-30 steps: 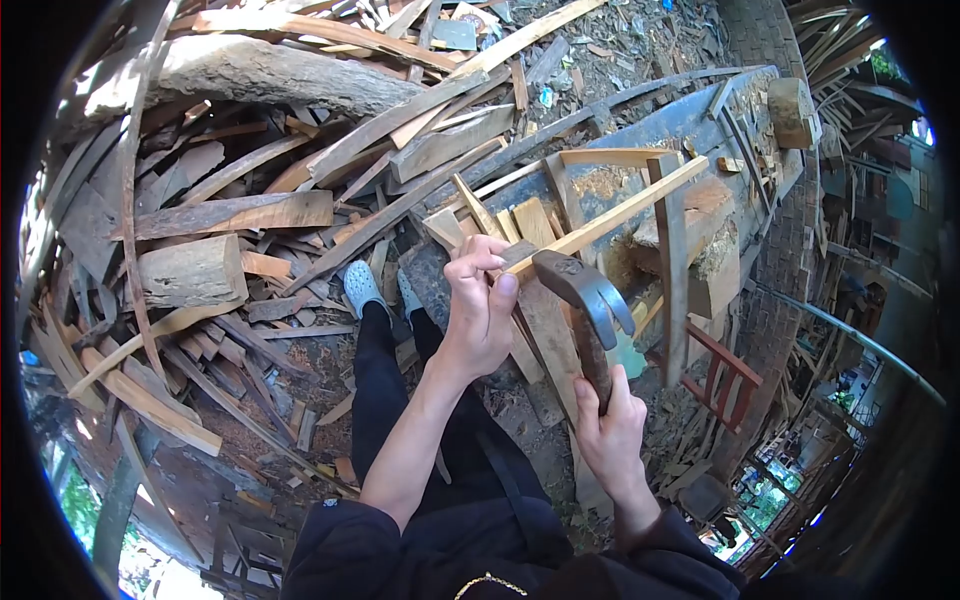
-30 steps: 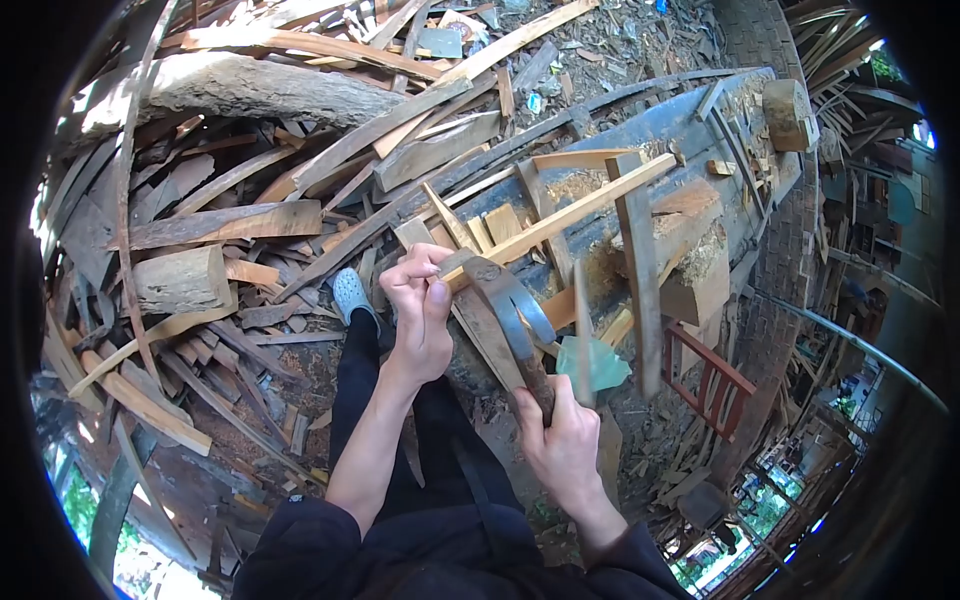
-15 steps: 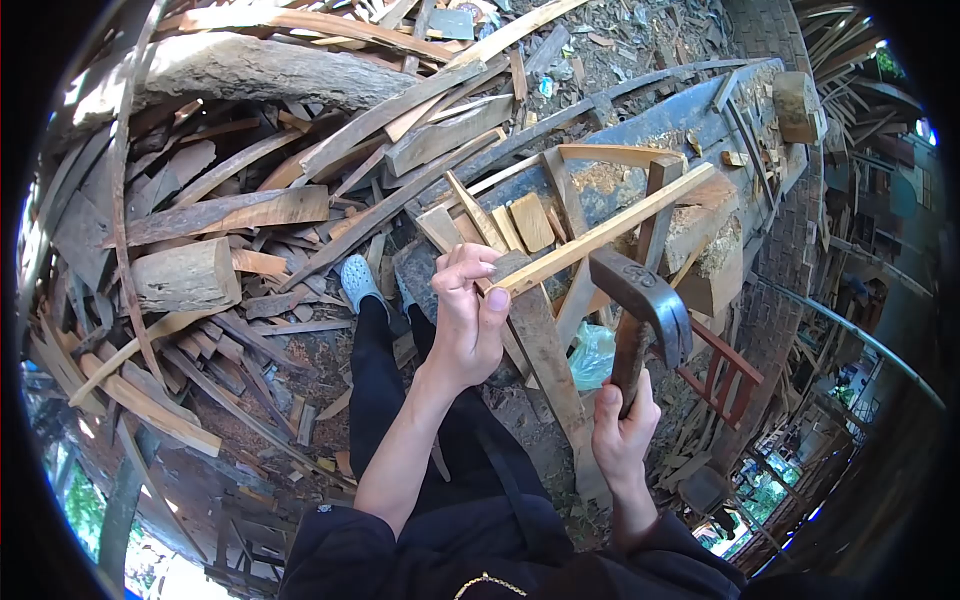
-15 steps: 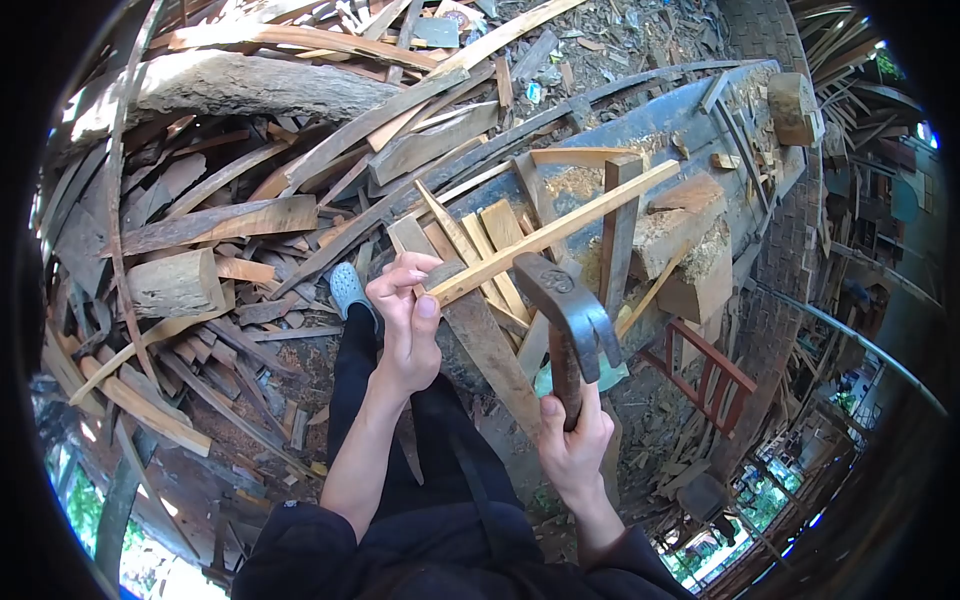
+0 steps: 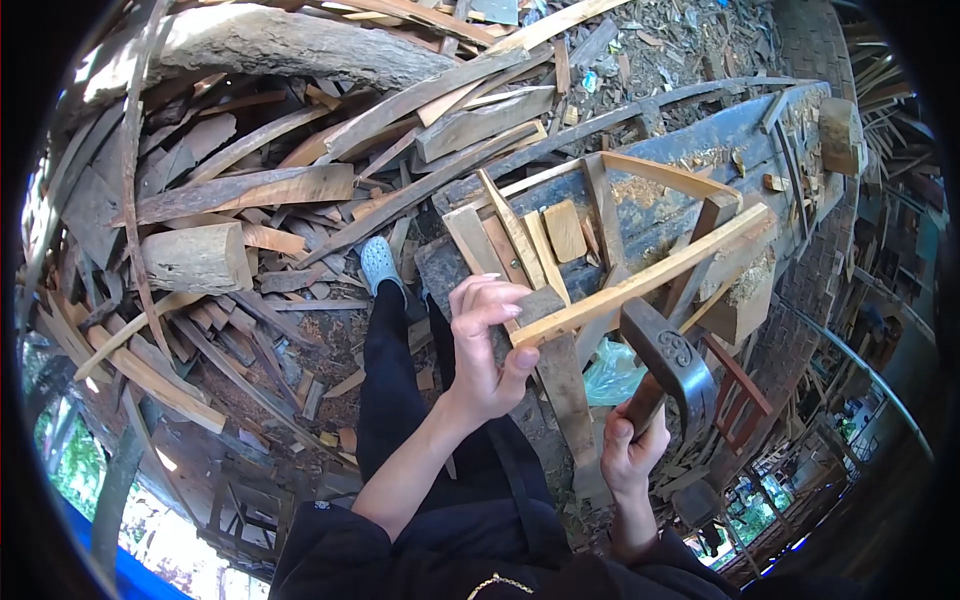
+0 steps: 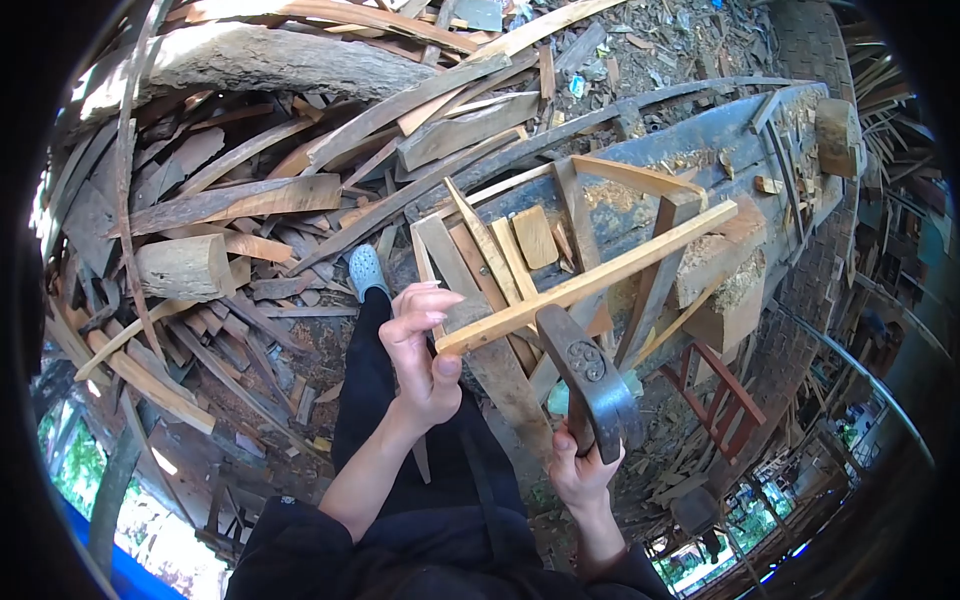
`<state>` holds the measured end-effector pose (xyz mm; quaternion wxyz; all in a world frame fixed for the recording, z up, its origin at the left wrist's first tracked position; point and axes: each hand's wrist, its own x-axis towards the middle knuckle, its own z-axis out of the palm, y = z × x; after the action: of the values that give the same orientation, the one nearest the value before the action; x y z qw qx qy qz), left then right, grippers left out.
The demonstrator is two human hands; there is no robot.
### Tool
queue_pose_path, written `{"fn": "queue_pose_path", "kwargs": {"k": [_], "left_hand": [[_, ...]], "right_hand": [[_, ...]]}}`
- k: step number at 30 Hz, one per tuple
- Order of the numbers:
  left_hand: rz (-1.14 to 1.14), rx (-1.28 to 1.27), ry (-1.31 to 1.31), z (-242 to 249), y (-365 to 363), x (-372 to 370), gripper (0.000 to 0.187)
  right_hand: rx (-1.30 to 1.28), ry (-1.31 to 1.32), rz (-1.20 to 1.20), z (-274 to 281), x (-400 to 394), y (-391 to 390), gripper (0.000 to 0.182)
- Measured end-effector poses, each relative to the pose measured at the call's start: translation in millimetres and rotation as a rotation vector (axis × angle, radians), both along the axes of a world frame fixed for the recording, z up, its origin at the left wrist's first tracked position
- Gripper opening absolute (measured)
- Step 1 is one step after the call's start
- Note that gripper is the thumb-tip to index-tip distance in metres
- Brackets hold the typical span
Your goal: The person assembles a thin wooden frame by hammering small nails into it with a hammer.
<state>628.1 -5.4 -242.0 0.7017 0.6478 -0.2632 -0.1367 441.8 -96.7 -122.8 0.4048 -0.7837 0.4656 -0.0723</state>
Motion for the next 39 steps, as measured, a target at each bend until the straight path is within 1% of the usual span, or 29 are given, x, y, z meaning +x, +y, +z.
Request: {"fn": "queue_pose_path", "kwargs": {"k": [4,6,10,12,13,16,17,18,20,22,24,25,26,28,29,30,32,34,36,38,39], "left_hand": [[0.02,0.009,0.003,0,-2,-2,0.044],[0.038,0.004,0.003,-1,-3,0,0.044],[0.042,0.005,0.004,-2,-4,1,0.043],[0.024,0.015,0.001,0,-3,1,0.044],[0.027,0.004,0.008,1,-3,2,0.044],[0.003,0.006,0.049,4,1,6,0.046],[-0.025,0.014,0.07,6,2,8,0.046],[-0.038,0.016,0.081,6,3,10,0.045],[-0.085,0.037,0.1,5,3,13,0.045],[-0.069,0.037,0.12,5,3,19,0.045],[-0.121,0.04,0.13,7,5,24,0.046],[-0.126,0.038,0.158,8,5,27,0.047],[-0.127,0.037,0.174,7,7,29,0.047],[-0.191,0.03,0.19,9,9,37,0.047],[-0.214,0.032,0.195,8,10,41,0.046],[-0.223,0.02,0.207,8,12,44,0.046],[-0.27,0.037,0.174,7,13,50,0.047],[-0.308,0.051,0.153,9,13,61,0.048],[-0.336,0.042,0.195,10,11,64,0.05],[-0.368,0.039,0.217,13,10,68,0.051],[-0.352,0.042,0.219,13,8,68,0.05]], "right_hand": [[-0.018,0.001,0.058,-7,-1,-4,0.059],[0.033,-0.039,0.028,-8,0,-2,0.058],[0.095,-0.017,-0.006,-6,12,-1,0.061],[0.092,0.012,-0.039,-5,21,1,0.066],[0.111,0.026,-0.111,-8,21,5,0.072],[0.052,0.015,-0.053,-15,20,4,0.074],[0.085,-0.041,-0.015,-17,7,1,0.067],[0.04,-0.055,-0.051,-20,8,4,0.065],[0.043,-0.032,-0.037,-16,12,3,0.069],[0.003,-0.027,-0.079,-15,29,10,0.072],[-0.13,-0.048,-0.033,-19,36,12,0.07],[-0.194,0.002,-0.02,-18,46,16,0.072],[-0.194,0.018,-0.019,-19,50,19,0.072],[-0.296,0.05,-0.11,-19,54,25,0.075],[-0.314,0.101,-0.101,-19,56,28,0.076],[-0.298,0.137,-0.038,-15,51,28,0.077],[-0.25,0.08,-0.076,-19,63,34,0.079],[-0.224,0.156,-0.06,-13,54,35,0.077],[-0.134,0.097,-0.083,-8,63,35,0.071],[-0.126,0.205,-0.087,3,87,34,0.073],[-0.067,0.19,-0.121,8,86,32,0.072]]}}
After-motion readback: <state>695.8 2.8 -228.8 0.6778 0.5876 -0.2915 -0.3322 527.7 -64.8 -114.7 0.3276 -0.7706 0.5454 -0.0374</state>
